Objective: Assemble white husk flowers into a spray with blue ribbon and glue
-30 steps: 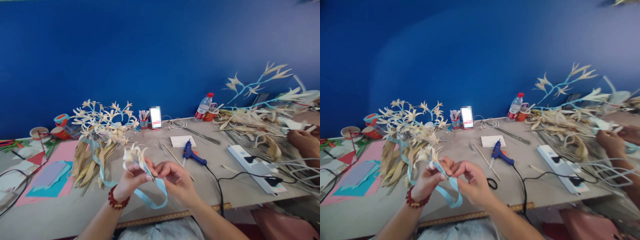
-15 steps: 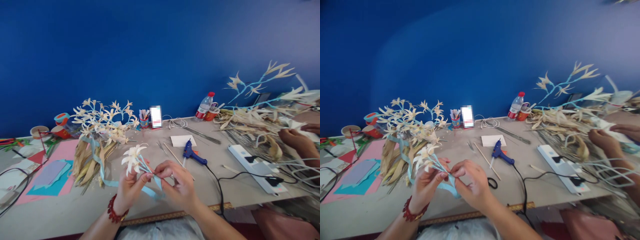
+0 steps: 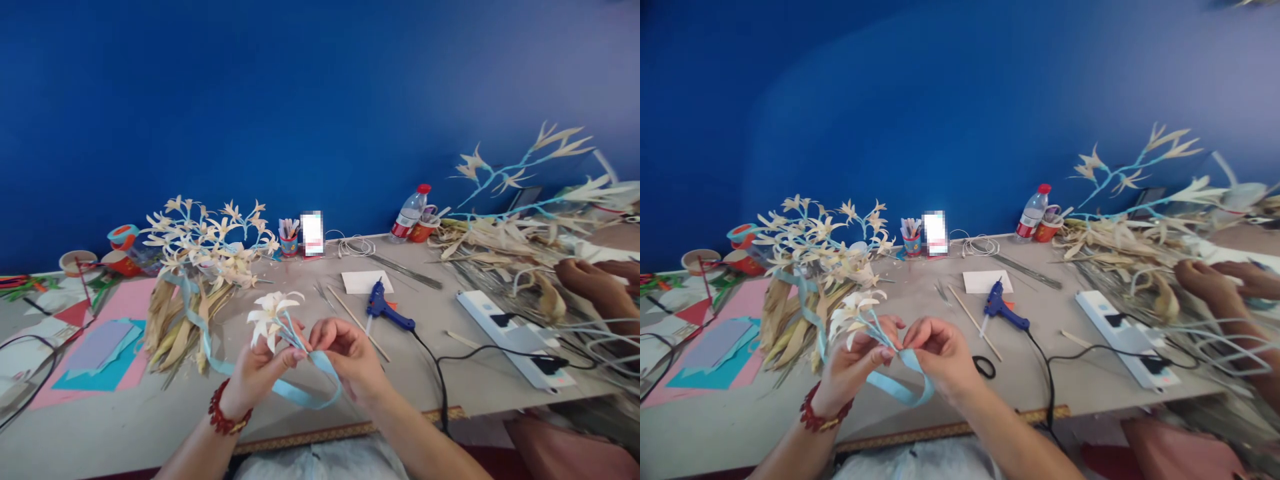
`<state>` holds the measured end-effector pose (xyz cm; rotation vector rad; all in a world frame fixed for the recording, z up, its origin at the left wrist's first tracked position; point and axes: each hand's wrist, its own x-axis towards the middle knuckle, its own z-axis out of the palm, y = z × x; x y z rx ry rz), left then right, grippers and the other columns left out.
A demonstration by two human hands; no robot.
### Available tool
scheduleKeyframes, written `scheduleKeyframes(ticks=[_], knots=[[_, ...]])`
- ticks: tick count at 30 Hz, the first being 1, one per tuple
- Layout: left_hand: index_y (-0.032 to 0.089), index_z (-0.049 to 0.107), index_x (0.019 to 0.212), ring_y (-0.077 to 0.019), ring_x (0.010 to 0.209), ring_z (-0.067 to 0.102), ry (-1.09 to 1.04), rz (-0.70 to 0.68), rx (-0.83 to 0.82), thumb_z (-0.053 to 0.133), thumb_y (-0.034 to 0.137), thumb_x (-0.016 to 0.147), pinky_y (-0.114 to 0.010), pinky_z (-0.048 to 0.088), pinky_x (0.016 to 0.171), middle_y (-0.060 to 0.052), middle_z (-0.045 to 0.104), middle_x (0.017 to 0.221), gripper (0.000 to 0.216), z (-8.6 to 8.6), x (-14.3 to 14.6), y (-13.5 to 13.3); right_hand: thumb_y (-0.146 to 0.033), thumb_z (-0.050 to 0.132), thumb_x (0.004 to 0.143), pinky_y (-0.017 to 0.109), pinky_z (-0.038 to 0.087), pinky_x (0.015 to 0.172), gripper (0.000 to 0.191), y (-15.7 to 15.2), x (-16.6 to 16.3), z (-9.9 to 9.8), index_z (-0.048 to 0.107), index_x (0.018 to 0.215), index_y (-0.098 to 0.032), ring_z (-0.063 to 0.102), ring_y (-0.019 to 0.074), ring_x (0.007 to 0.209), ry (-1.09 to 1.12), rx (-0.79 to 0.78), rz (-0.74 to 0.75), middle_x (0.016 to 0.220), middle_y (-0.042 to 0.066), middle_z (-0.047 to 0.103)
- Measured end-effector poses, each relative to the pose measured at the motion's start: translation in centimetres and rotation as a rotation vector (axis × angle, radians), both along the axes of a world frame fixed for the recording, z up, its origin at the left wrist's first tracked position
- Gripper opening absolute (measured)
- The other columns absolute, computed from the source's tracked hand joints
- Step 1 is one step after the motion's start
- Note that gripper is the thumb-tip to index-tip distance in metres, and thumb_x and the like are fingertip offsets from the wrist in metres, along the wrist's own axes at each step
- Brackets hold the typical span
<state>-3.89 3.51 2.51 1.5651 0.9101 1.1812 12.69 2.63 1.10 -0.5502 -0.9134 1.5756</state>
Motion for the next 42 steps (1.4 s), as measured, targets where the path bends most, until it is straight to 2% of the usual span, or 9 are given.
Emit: scheduleKeyframes(ticks=[3, 8, 15, 22, 26, 31, 35, 40, 42], knots=[[0.018, 0.076, 0.078, -0.0266, 0.093, 0.061, -0.002, 0.001, -0.032, 0.077, 0.031, 0.072, -0.038, 0.048, 0.087, -0.008, 0.07, 0.083, 0.015, -0.4, 0.0, 0.2, -0.022, 0.081, 0.07, 0.026, 0.047, 0.068, 0.019, -0.2, -0.1, -0.3, 0.063, 0.064, -0.019, 0.059, 0.014, 0.068, -0.072, 0.108, -0.113, 0.073, 0.002, 0.065], [0.017, 0.074, 0.073, -0.0249, 0.087, 0.063, -0.16, -0.081, -0.1, 0.074, 0.032, 0.075, -0.036, 0.051, 0.078, -0.007, 0.066, 0.078, 0.014, -0.9, 0.1, 0.7, -0.026, 0.076, 0.076, 0.031, 0.048, 0.073, 0.014, -0.4, 0.0, -0.1, 0.065, 0.069, -0.02, 0.061, 0.0159, 0.071, -0.169, 0.254, -0.173, 0.074, 0.003, 0.066], [0.018, 0.072, 0.081, -0.0261, 0.09, 0.064, 0.068, -0.008, 0.2, 0.066, 0.026, 0.082, -0.04, 0.049, 0.086, -0.008, 0.068, 0.083, 0.01, -2.1, -1.0, 0.9, -0.027, 0.073, 0.08, 0.027, 0.047, 0.07, 0.011, -0.4, 0.0, -0.1, 0.068, 0.076, -0.019, 0.062, 0.0159, 0.075, -0.165, 0.151, -0.073, 0.078, 0.004, 0.068], [0.019, 0.07, 0.088, -0.0254, 0.092, 0.065, 0.205, -0.035, 0.308, 0.061, 0.019, 0.084, -0.04, 0.049, 0.086, -0.008, 0.07, 0.087, 0.01, -2.1, -1.6, 0.9, -0.03, 0.07, 0.082, 0.028, 0.048, 0.069, 0.015, -0.5, -0.2, -0.2, 0.064, 0.076, -0.018, 0.061, 0.0164, 0.073, -0.24, 0.193, -0.112, 0.077, 0.005, 0.066], [0.019, 0.07, 0.087, -0.026, 0.089, 0.066, 0.228, 0.01, 0.353, 0.058, 0.02, 0.085, -0.041, 0.051, 0.084, -0.01, 0.071, 0.086, 0.012, -2.6, -1.8, 0.9, -0.022, 0.062, 0.087, 0.032, 0.05, 0.074, 0.003, -0.7, -0.2, -0.4, 0.064, 0.088, -0.021, 0.062, 0.0193, 0.083, -0.406, 0.438, -0.263, 0.084, 0.006, 0.065], [0.019, 0.07, 0.081, -0.0258, 0.08, 0.067, 0.142, 0.1, 0.33, 0.06, 0.026, 0.084, -0.04, 0.054, 0.076, -0.009, 0.071, 0.077, 0.013, -3.4, -1.6, 0.7, -0.016, 0.054, 0.089, 0.037, 0.05, 0.077, 0.021, -0.9, 0.2, -0.4, 0.064, 0.105, -0.023, 0.06, 0.0207, 0.089, -0.754, 0.947, -0.443, 0.097, 0.009, 0.061], [0.019, 0.07, 0.077, -0.0238, 0.076, 0.065, 0.017, 0.143, 0.332, 0.061, 0.028, 0.084, -0.042, 0.053, 0.08, -0.007, 0.068, 0.071, 0.015, -4.1, -1.1, 0.8, -0.024, 0.048, 0.094, 0.037, 0.05, 0.073, 0.018, -1.4, 0.1, -0.3, 0.064, 0.101, -0.02, 0.059, 0.0202, 0.082, -0.785, 1.091, -0.511, 0.09, 0.009, 0.064], [0.018, 0.067, 0.075, -0.0218, 0.075, 0.06, -0.238, 0.18, 0.246, 0.061, 0.033, 0.084, -0.041, 0.051, 0.078, -0.005, 0.063, 0.069, 0.018, -5.0, -0.8, 1.0, -0.028, 0.048, 0.096, 0.029, 0.049, 0.071, 0.017, -2.4, -0.4, 1.0, 0.062, 0.094, -0.02, 0.062, 0.0148, 0.074, -0.788, 1.256, -0.248, 0.083, 0.004, 0.07], [0.019, 0.066, 0.075, -0.0192, 0.068, 0.057, -0.348, 0.139, 0.243, 0.061, 0.033, 0.084, -0.039, 0.05, 0.073, -0.003, 0.06, 0.065, 0.017, -5.3, -1.0, 1.0, -0.028, 0.051, 0.095, 0.025, 0.049, 0.067, 0.013, -2.3, 0.0, 1.6, 0.061, 0.092, -0.02, 0.063, 0.0128, 0.069, -0.704, 1.217, -0.151, 0.079, 0.002, 0.07]])
